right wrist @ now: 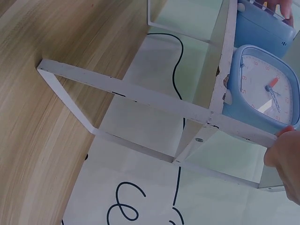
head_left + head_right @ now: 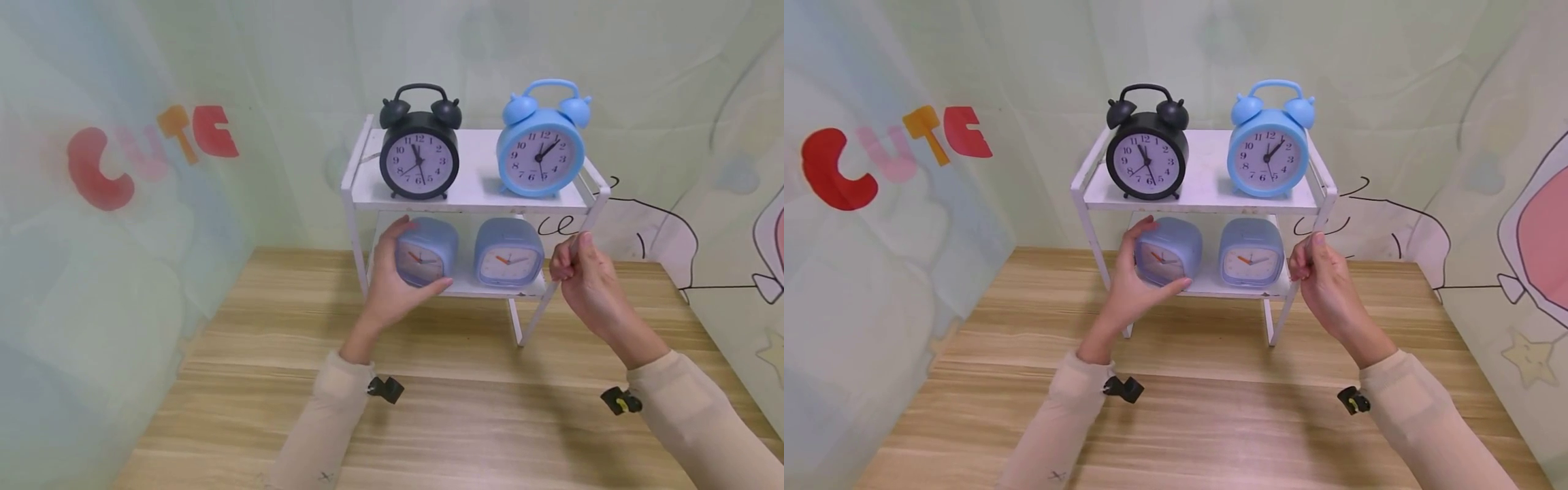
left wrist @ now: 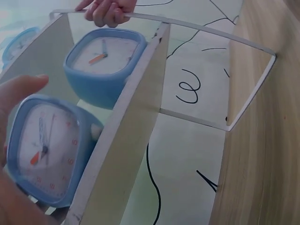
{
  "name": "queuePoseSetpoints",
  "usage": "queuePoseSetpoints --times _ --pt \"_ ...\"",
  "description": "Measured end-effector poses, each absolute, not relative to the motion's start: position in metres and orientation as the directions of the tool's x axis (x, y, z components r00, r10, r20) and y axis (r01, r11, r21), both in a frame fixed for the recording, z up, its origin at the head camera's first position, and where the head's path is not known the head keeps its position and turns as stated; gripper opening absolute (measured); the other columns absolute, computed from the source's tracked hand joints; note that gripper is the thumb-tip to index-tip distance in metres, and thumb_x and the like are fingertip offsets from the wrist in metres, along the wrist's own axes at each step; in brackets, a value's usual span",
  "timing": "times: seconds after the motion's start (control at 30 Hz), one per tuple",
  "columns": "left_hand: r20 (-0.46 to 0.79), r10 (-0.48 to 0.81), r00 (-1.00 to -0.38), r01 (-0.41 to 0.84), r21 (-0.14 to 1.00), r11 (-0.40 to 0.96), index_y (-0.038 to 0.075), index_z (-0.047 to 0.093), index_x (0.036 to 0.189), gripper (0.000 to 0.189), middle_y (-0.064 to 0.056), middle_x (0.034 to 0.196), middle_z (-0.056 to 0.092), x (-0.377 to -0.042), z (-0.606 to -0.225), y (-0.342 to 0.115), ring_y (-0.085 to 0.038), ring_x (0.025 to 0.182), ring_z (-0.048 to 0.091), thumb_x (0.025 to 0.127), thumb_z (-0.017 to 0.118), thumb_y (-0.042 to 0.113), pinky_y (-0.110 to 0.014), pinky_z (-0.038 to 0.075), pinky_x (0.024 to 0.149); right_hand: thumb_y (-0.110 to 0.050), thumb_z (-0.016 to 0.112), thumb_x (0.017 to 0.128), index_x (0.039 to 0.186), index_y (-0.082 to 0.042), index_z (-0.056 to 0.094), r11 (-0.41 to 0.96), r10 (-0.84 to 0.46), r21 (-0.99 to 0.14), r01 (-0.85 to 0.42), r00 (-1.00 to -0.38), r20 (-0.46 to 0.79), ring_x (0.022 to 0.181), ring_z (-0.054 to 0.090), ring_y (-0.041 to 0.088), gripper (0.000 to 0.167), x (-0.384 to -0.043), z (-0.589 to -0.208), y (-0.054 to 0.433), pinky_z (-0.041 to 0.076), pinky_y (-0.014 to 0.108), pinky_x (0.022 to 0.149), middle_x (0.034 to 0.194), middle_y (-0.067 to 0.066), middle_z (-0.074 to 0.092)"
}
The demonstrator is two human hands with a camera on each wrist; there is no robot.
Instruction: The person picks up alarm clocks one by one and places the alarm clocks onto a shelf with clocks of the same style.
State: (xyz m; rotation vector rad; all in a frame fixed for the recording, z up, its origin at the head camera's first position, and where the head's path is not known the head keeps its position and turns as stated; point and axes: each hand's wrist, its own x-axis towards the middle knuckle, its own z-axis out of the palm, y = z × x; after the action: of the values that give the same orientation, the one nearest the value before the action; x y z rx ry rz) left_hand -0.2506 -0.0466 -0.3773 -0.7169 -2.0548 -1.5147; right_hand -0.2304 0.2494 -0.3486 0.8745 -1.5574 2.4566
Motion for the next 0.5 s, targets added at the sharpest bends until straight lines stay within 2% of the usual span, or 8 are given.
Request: queuePoseSetpoints --times 0.07,0.17,0.33,0.5 --pt "0.693 0.1 -0.714 0.684 0.66 0.311 0.009 0.04 0.142 0.097 -0.012 0.154 0.033 -0.25 -0.379 -0.043 -0.028 0.134 0.038 0.063 0.095 0.023 -0.049 0.034 0.108 -0.03 0.026 0.109 0.081 -0.004 0.039 -0.463 -0.204 -0.801 -0.379 -0.834 0.512 0.071 0.021 0.021 0.04 -0.23 -0.348 0.249 0.018 0.029 0.067 0.076 0.007 0.025" --pt "0.722 0.07 -0.689 0.691 0.625 0.363 0.008 0.041 0.139 0.096 -0.014 0.153 0.035 -0.25 -0.381 -0.039 -0.027 0.135 0.038 0.061 0.096 0.024 -0.047 0.033 0.109 -0.031 0.027 0.109 0.081 -0.005 0.04 -0.451 -0.201 -0.807 -0.381 -0.838 0.508 0.071 0.022 0.02 0.04 -0.23 -0.348 0.249 0.019 0.028 0.067 0.076 0.007 0.025" --pt "0.725 0.045 -0.687 0.683 0.624 0.379 0.01 0.041 0.139 0.093 -0.015 0.153 0.035 -0.251 -0.385 -0.037 -0.026 0.136 0.037 0.064 0.094 0.023 -0.046 0.032 0.111 -0.028 0.027 0.109 0.082 -0.003 0.041 -0.502 -0.235 -0.78 -0.373 -0.809 0.538 0.072 0.02 0.021 0.04 -0.23 -0.348 0.249 0.016 0.03 0.068 0.077 0.007 0.025" --pt "0.727 0.02 -0.687 0.677 0.629 0.383 0.01 0.041 0.139 0.093 -0.016 0.152 0.036 -0.251 -0.386 -0.034 -0.026 0.136 0.038 0.064 0.095 0.023 -0.047 0.033 0.11 -0.028 0.027 0.109 0.082 -0.002 0.041 -0.515 -0.235 -0.773 -0.371 -0.806 0.543 0.072 0.02 0.021 0.039 -0.229 -0.347 0.249 0.016 0.03 0.067 0.077 0.008 0.025"
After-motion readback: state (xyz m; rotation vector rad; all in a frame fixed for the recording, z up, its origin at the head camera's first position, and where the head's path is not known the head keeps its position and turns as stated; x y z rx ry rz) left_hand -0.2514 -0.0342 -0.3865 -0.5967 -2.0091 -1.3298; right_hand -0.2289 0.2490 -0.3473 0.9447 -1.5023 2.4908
